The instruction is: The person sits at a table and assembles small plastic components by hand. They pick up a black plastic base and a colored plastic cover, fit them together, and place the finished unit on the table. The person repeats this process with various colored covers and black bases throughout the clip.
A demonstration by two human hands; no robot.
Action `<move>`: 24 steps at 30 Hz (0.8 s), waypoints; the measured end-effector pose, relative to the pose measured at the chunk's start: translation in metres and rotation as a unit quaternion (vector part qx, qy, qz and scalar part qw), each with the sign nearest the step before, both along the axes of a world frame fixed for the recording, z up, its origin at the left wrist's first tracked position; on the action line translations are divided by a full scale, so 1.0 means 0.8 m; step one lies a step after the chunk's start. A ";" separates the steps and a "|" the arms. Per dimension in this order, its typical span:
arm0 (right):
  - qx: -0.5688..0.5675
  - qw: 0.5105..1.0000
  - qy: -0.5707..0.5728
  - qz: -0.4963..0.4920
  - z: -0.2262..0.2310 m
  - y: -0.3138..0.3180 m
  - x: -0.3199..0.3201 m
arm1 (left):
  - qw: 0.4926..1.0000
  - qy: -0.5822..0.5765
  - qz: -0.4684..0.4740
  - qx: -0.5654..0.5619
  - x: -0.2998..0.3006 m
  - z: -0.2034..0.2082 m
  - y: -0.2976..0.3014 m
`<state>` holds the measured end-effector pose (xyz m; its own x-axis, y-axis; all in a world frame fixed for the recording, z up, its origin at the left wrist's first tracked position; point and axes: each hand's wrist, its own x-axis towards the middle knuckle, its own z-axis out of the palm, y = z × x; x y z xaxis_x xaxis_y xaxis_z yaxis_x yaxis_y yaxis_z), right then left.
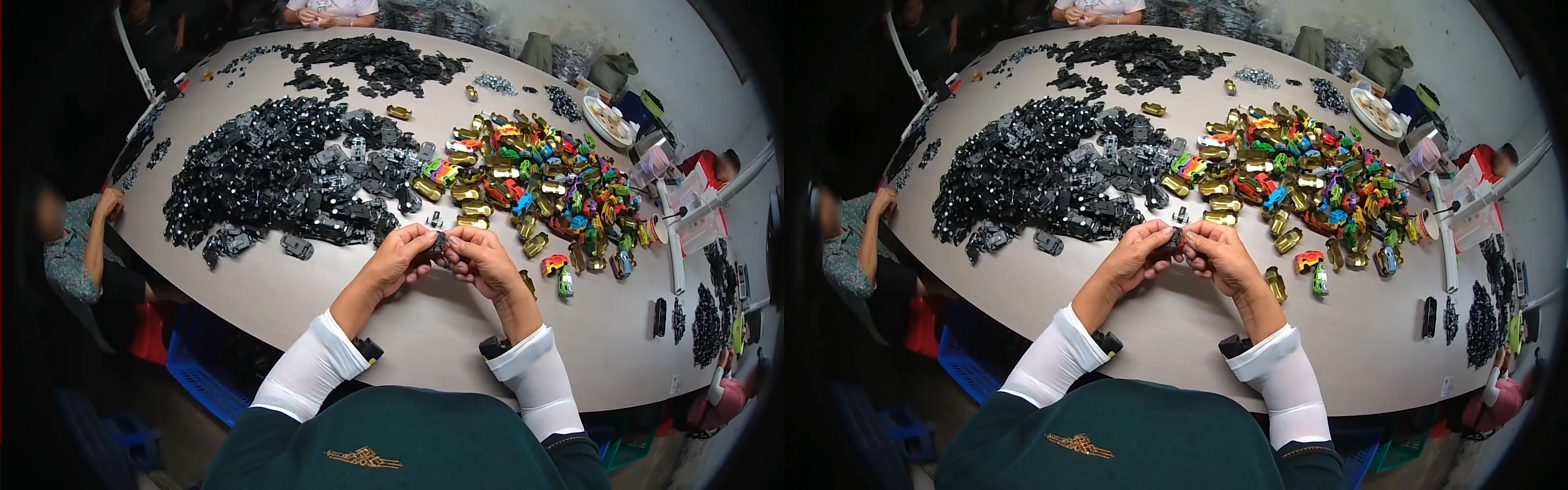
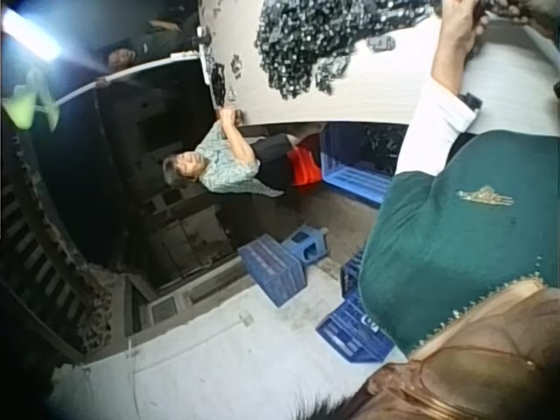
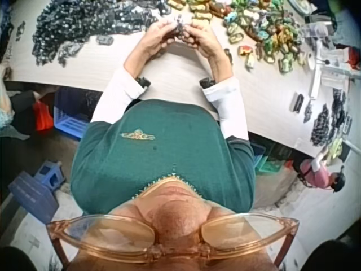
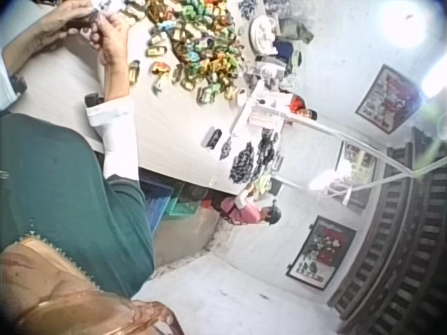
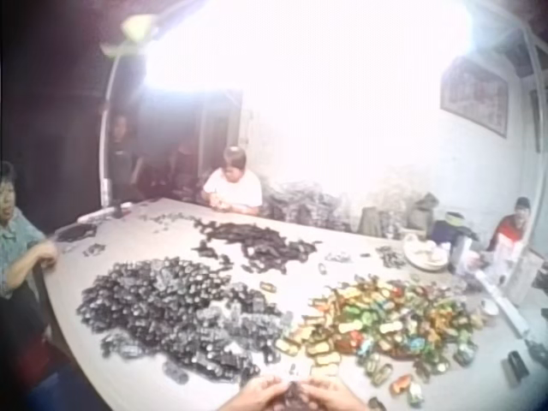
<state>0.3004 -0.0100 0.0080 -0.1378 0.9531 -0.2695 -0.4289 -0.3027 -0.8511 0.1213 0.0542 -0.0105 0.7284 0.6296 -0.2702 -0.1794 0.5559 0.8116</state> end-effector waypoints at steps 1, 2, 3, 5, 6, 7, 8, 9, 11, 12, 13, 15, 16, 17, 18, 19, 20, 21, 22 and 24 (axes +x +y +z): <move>-0.001 1.000 0.006 0.006 0.001 -0.001 0.001 | 1.000 0.005 0.003 0.007 0.000 -0.003 0.001; -0.003 1.000 0.012 0.009 0.003 -0.002 0.001 | 1.000 0.009 0.006 0.015 0.001 -0.008 0.003; -0.006 1.000 0.018 0.013 0.008 -0.004 0.000 | 1.000 0.014 0.009 0.022 0.001 -0.011 0.004; -0.007 1.000 0.023 0.017 0.009 -0.003 -0.002 | 1.000 0.014 0.007 0.021 -0.001 -0.011 0.005; -0.006 1.000 0.022 0.017 0.008 -0.003 -0.003 | 1.000 0.014 0.006 0.020 -0.001 -0.012 0.005; -0.005 1.000 0.020 0.016 0.007 -0.003 -0.003 | 1.000 0.013 0.007 0.022 -0.001 -0.012 0.005; -0.005 1.000 0.018 0.012 0.006 -0.003 -0.004 | 1.000 0.012 0.008 0.023 -0.001 -0.012 0.005; -0.006 1.000 0.017 0.009 0.005 -0.003 -0.005 | 1.000 0.011 0.008 0.025 -0.001 -0.012 0.005; -0.007 1.000 0.011 0.006 0.006 -0.003 -0.005 | 1.000 0.013 0.009 0.027 -0.001 -0.013 0.005; -0.007 1.000 0.006 0.007 0.006 -0.004 -0.005 | 0.999 0.015 0.010 0.028 -0.001 -0.013 0.005; -0.008 1.000 0.002 0.009 0.006 -0.003 -0.005 | 0.999 0.016 0.014 0.031 -0.002 -0.013 0.004; -0.006 1.000 0.000 0.009 0.004 -0.004 -0.005 | 0.999 0.018 0.022 0.036 -0.001 -0.010 0.002; -0.005 1.000 -0.001 0.008 0.004 -0.004 -0.004 | 0.999 0.015 0.025 0.042 0.000 -0.011 0.002; -0.002 1.000 -0.007 0.008 0.004 -0.004 -0.005 | 0.998 0.012 0.027 0.048 0.001 -0.012 0.002; 0.001 1.000 -0.014 0.008 0.004 -0.005 -0.005 | 0.998 0.010 0.029 0.054 0.001 -0.014 0.002; 0.004 1.000 -0.019 0.009 0.003 -0.004 -0.006 | 0.998 0.009 0.030 0.063 0.001 -0.016 0.003; 0.004 1.000 -0.027 0.011 0.002 -0.004 -0.006 | 0.997 0.009 0.030 0.071 0.001 -0.019 0.003; 0.004 0.999 -0.035 0.012 0.001 -0.003 -0.006 | 0.996 0.009 0.030 0.080 0.000 -0.021 0.004; 0.004 0.999 -0.043 0.013 0.000 -0.003 -0.006 | 0.996 0.010 0.031 0.086 0.000 -0.021 0.004; -0.005 0.998 -0.061 0.012 0.001 -0.004 -0.006 | 0.995 0.012 0.033 0.098 0.000 -0.021 0.005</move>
